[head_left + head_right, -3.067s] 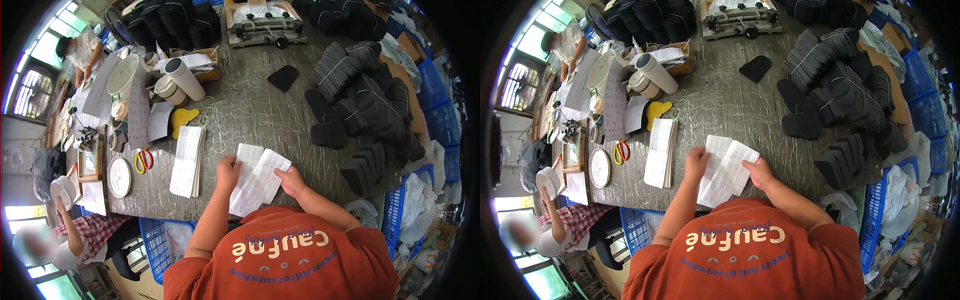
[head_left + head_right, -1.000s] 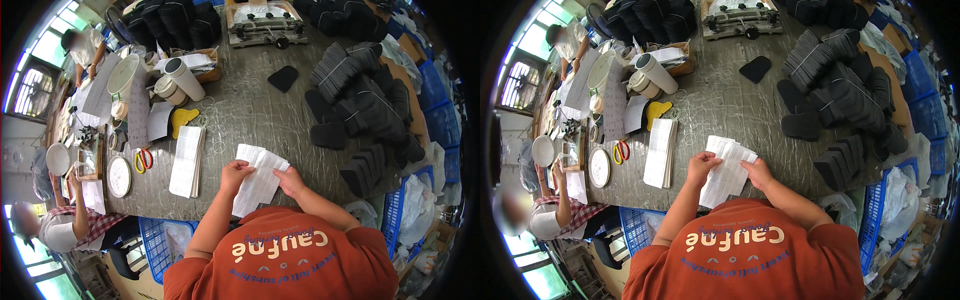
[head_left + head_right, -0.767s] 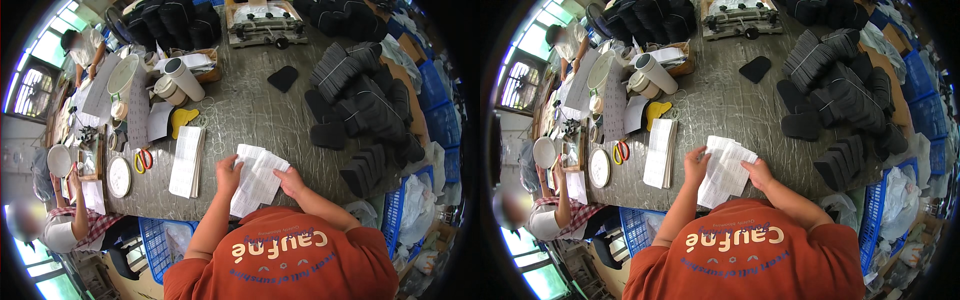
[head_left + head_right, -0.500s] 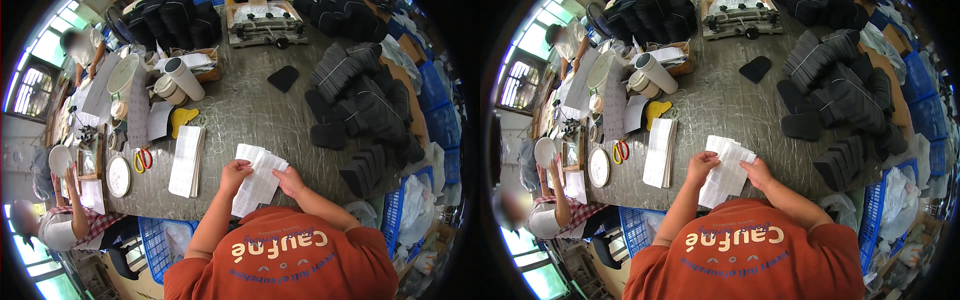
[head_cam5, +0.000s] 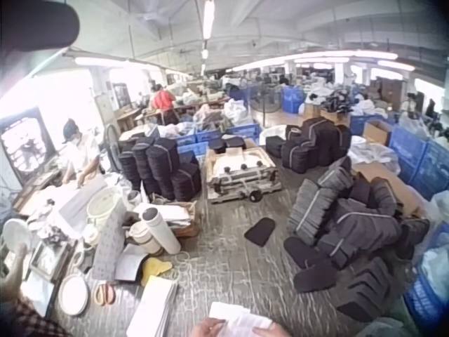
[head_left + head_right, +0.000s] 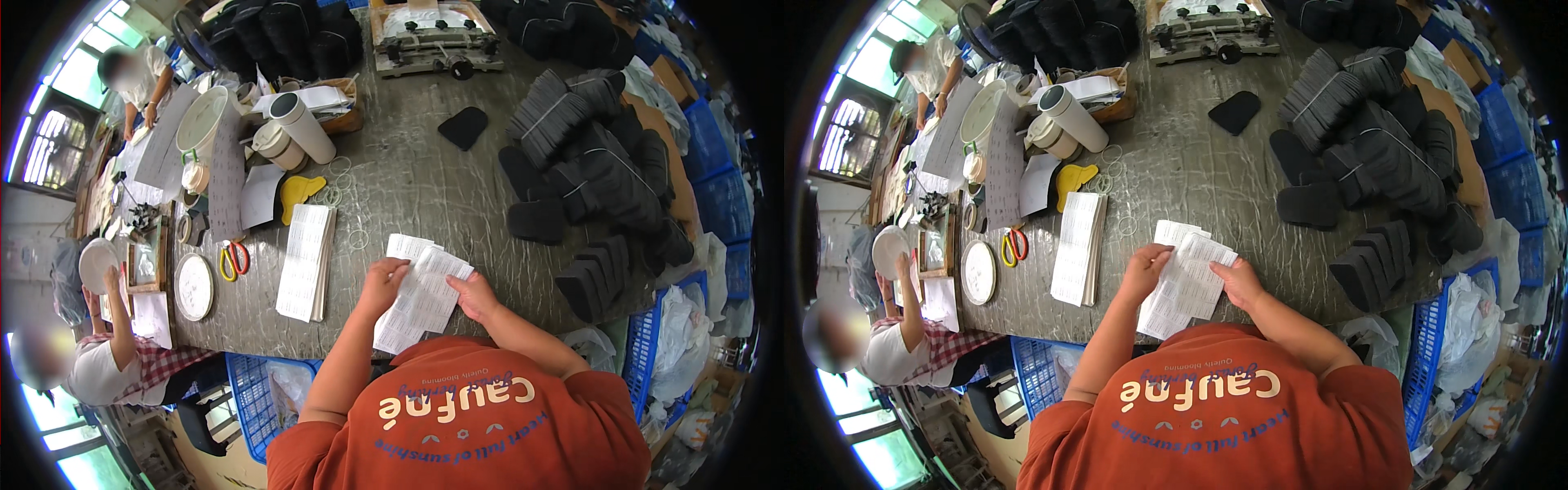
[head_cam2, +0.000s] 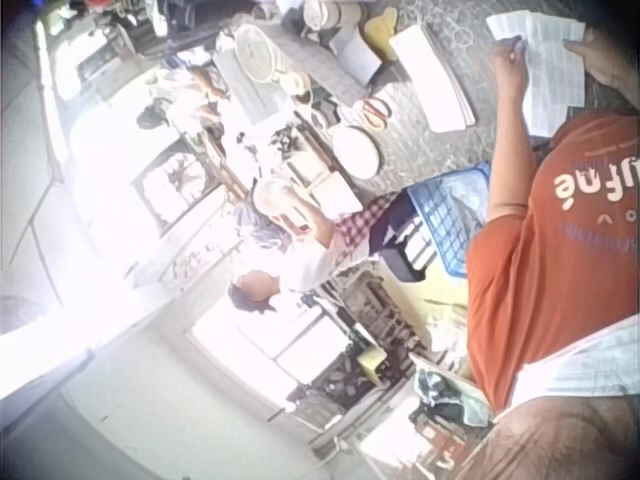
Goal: Organizing and labeling black padded shoe components on a worktable.
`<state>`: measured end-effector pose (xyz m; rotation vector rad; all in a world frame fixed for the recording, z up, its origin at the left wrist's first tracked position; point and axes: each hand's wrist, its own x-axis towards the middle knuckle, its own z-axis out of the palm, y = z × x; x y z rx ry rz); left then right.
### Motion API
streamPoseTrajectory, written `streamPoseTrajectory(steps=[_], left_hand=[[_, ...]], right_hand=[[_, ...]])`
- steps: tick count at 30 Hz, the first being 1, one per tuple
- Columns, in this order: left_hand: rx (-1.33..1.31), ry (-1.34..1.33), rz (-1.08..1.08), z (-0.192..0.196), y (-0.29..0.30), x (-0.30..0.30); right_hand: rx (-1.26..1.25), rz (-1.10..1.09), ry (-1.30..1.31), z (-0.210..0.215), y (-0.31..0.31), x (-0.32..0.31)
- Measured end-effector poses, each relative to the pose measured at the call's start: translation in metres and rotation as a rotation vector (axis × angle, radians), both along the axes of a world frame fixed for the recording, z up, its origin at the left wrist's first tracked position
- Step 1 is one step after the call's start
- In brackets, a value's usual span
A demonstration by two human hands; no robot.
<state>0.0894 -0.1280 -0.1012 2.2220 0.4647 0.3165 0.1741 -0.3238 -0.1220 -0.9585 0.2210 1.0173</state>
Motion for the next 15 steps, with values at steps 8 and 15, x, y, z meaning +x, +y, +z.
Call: streamPoseTrajectory(steps=[8,15], left_hand=[[-0.668,0.301,0.049,0.014,-0.007,0.003],[-0.122,0.159,0.277,-0.003,-0.002,0.001]], right_hand=[[0.004,0.036,-0.017,0.005,0.001,0.001],[-0.04,0.01,-0.024,-0.005,0.001,0.001]])
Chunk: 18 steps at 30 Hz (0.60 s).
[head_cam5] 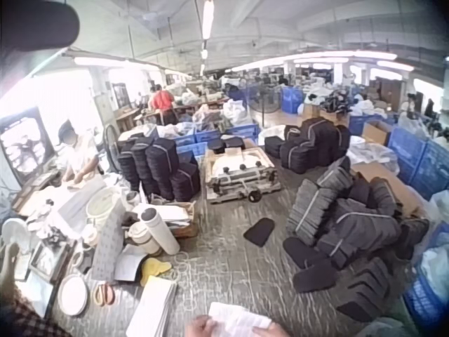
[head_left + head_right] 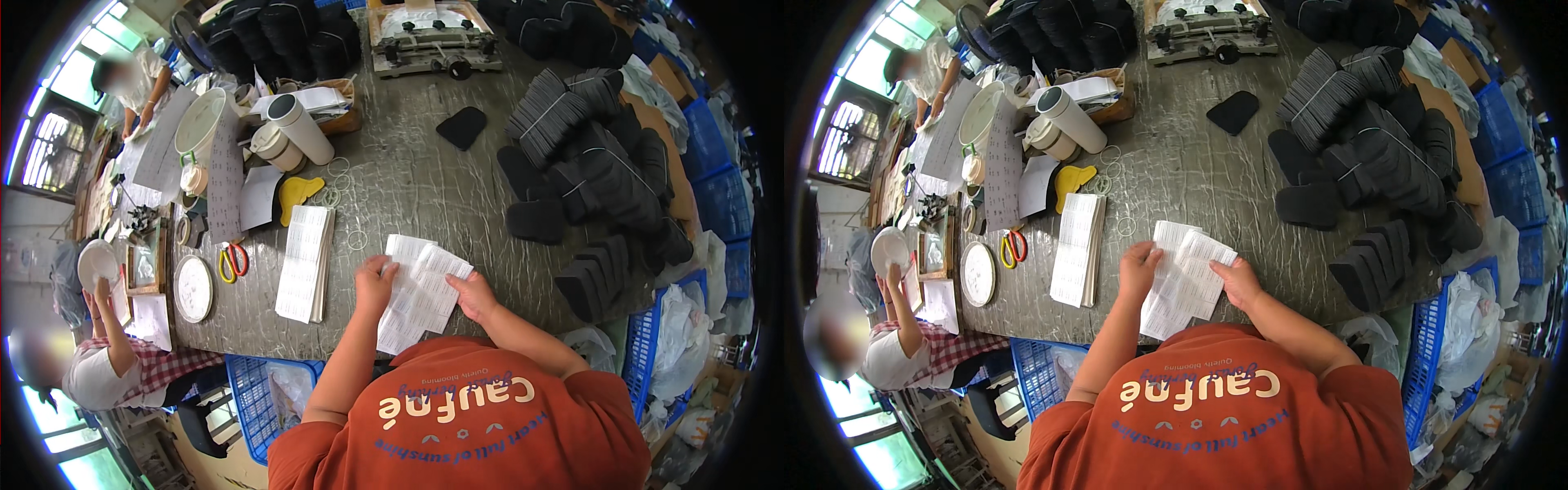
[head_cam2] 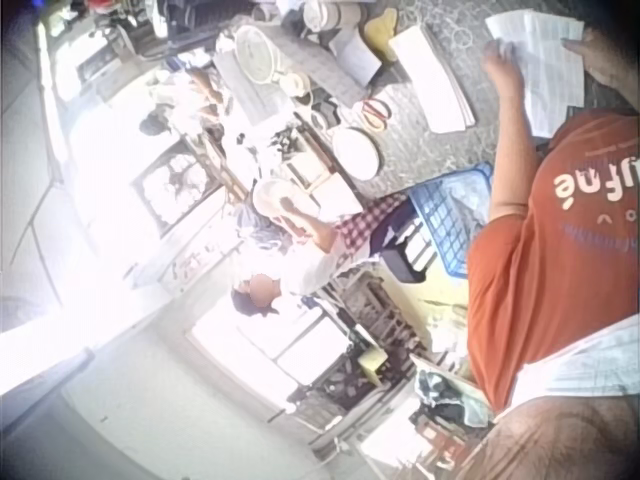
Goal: Organizing and labeling black padded shoe components on a worktable.
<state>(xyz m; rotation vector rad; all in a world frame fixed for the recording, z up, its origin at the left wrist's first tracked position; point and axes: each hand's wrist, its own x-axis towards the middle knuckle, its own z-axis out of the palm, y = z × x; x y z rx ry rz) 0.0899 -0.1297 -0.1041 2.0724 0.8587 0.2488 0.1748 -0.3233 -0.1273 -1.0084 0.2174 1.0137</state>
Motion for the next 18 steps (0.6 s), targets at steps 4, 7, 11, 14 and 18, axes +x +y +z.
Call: streamPoseTrajectory(steps=[4,7,11,14,18], left_hand=[[0.298,-0.121,-0.33,0.005,0.002,0.001],[-0.453,-0.004,-0.247,0.015,-0.009,0.003],[-0.586,0.007,-0.165,0.015,-0.009,0.003],[-0.638,0.037,-0.071,0.011,-0.009,0.003],[-0.7,0.022,-0.013,-0.002,-0.003,-0.001]], right_hand=[[0.017,-0.002,-0.008,0.004,0.0,0.0],[0.043,0.022,0.021,0.011,0.001,0.0],[0.038,0.032,0.01,0.01,0.002,0.0],[0.027,0.028,0.008,0.009,0.002,-0.001],[-0.01,0.002,0.039,0.005,0.001,0.0]])
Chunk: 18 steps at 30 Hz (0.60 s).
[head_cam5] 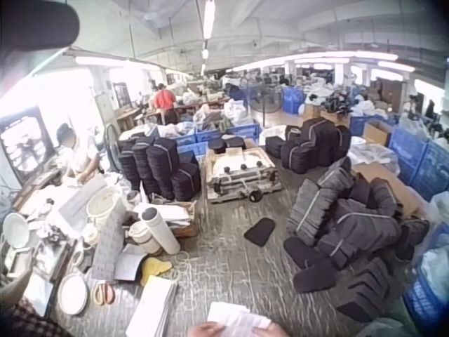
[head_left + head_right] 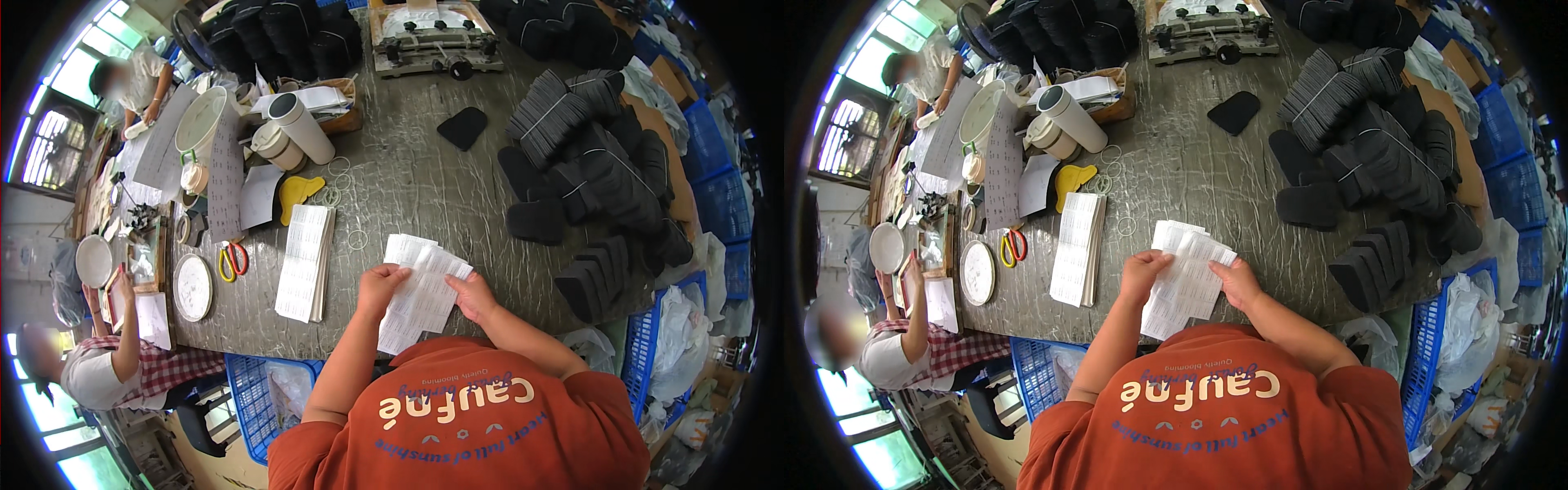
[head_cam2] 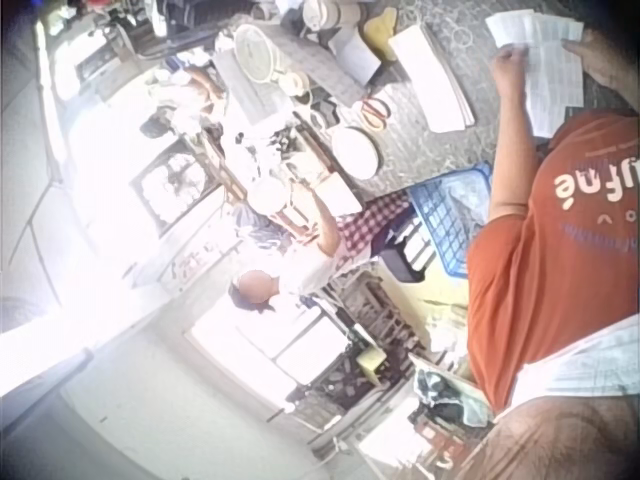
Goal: Organizing and labeling black padded shoe components on a worktable.
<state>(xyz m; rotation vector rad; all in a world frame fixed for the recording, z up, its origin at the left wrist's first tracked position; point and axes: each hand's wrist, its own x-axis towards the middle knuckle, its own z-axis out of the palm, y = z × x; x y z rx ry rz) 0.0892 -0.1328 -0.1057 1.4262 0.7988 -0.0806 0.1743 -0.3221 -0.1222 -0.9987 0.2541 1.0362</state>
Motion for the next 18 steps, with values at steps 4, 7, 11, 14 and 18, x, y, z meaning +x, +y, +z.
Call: streamPoseTrajectory(steps=[4,7,11,14,18], left_hand=[[0.722,-0.162,0.081,-0.01,0.007,-0.002],[0.605,-0.185,0.017,0.011,-0.004,0.003],[-0.025,-0.055,0.048,0.017,-0.009,0.004],[-0.072,-0.079,0.111,0.018,-0.007,0.004],[-0.052,-0.108,0.129,0.012,-0.005,0.003]], right_hand=[[0.02,0.008,-0.046,-0.009,-0.003,0.0],[0.016,-0.006,-0.014,-0.007,-0.003,0.0],[0.031,0.006,-0.032,0.001,0.001,0.0],[0.031,0.011,-0.017,0.005,0.001,0.001],[0.02,-0.009,-0.011,0.003,0.0,0.001]])
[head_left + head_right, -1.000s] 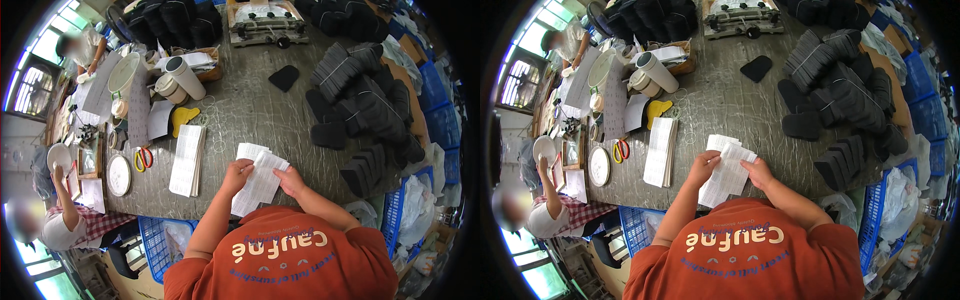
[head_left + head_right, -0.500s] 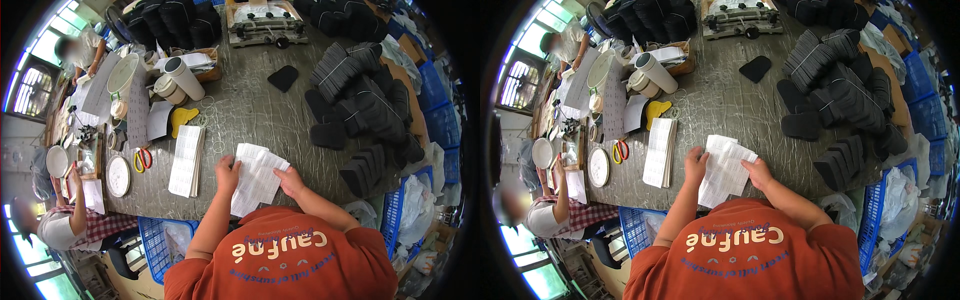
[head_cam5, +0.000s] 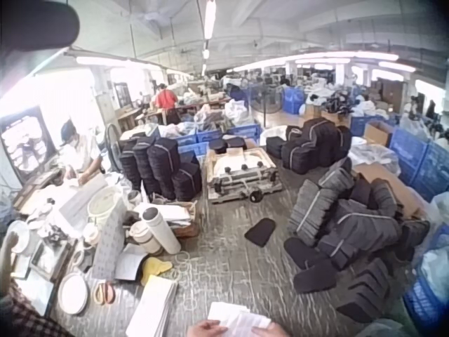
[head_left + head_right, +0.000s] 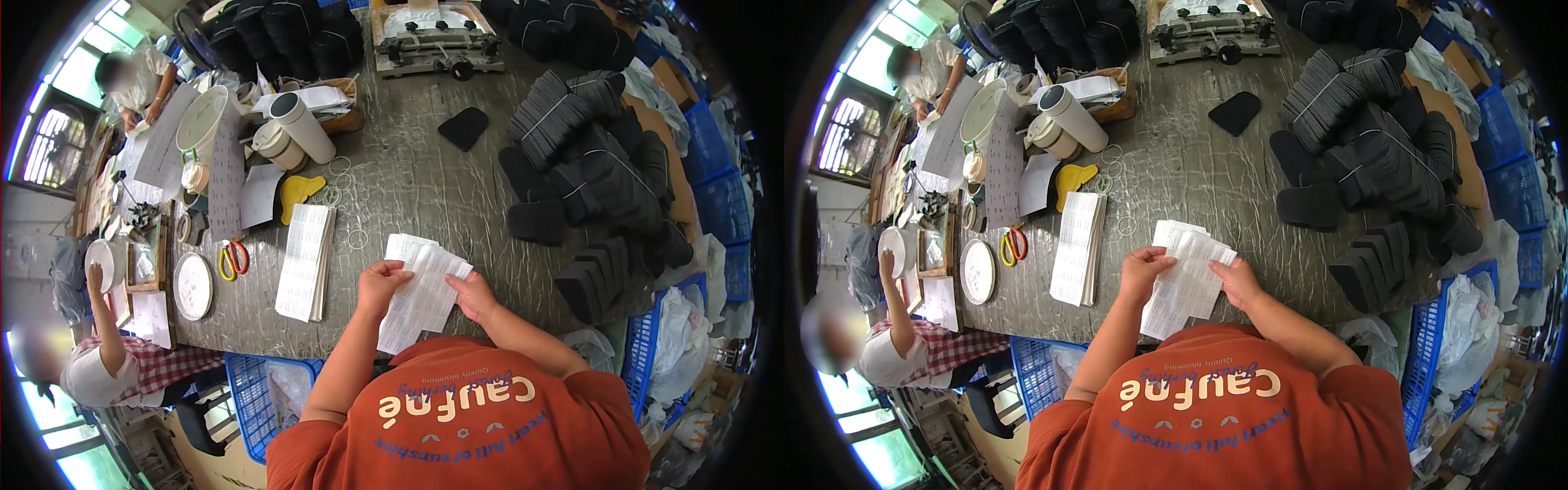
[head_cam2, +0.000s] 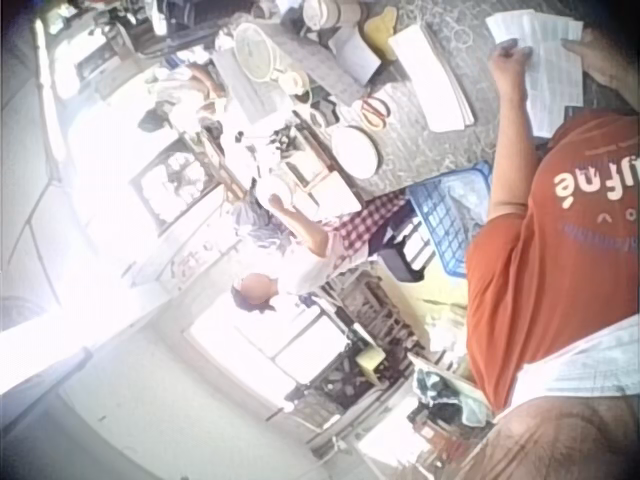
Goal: Organizing and labeling black padded shoe components on a worktable.
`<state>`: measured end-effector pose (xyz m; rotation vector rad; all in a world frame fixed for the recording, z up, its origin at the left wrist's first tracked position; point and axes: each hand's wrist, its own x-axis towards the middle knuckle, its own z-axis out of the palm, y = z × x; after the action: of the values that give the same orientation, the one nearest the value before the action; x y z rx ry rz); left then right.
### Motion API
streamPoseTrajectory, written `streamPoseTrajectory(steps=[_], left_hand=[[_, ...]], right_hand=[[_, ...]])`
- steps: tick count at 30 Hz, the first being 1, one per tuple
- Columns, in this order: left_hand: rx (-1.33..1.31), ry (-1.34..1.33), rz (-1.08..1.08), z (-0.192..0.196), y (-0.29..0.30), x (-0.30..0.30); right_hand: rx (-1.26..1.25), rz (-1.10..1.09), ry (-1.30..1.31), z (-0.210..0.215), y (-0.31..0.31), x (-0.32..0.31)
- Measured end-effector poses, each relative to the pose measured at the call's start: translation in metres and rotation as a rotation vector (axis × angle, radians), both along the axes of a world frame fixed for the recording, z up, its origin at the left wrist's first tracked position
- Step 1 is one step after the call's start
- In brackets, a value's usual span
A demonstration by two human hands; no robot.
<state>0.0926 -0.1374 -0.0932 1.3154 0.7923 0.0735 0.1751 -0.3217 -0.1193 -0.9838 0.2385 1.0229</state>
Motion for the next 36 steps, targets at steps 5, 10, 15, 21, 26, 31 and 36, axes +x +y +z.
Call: streamPoseTrajectory(steps=[5,10,15,21,26,31,36], left_hand=[[1.023,0.026,0.027,-0.015,0.008,-0.001],[0.706,-0.112,-0.321,-0.007,0.006,-0.002],[0.136,-0.02,-0.243,-0.003,0.001,0.0],[-0.025,0.07,-0.138,-0.001,0.001,0.0],[0.31,0.102,-0.08,-0.019,0.009,-0.004],[0.865,-0.102,-0.145,-0.037,0.012,-0.01],[0.041,0.037,-0.104,0.002,-0.002,0.0]], right_hand=[[-0.001,-0.007,-0.02,-0.011,-0.001,0.001],[0.016,0.024,-0.031,-0.006,-0.001,0.001],[0.012,0.037,-0.026,0.001,0.001,0.001],[0.005,0.043,-0.044,-0.007,0.0,0.001],[-0.02,-0.018,-0.015,-0.012,-0.001,0.0],[-0.026,-0.007,-0.012,-0.007,-0.001,-0.001],[-0.009,-0.003,-0.018,0.002,0.003,0.0]])
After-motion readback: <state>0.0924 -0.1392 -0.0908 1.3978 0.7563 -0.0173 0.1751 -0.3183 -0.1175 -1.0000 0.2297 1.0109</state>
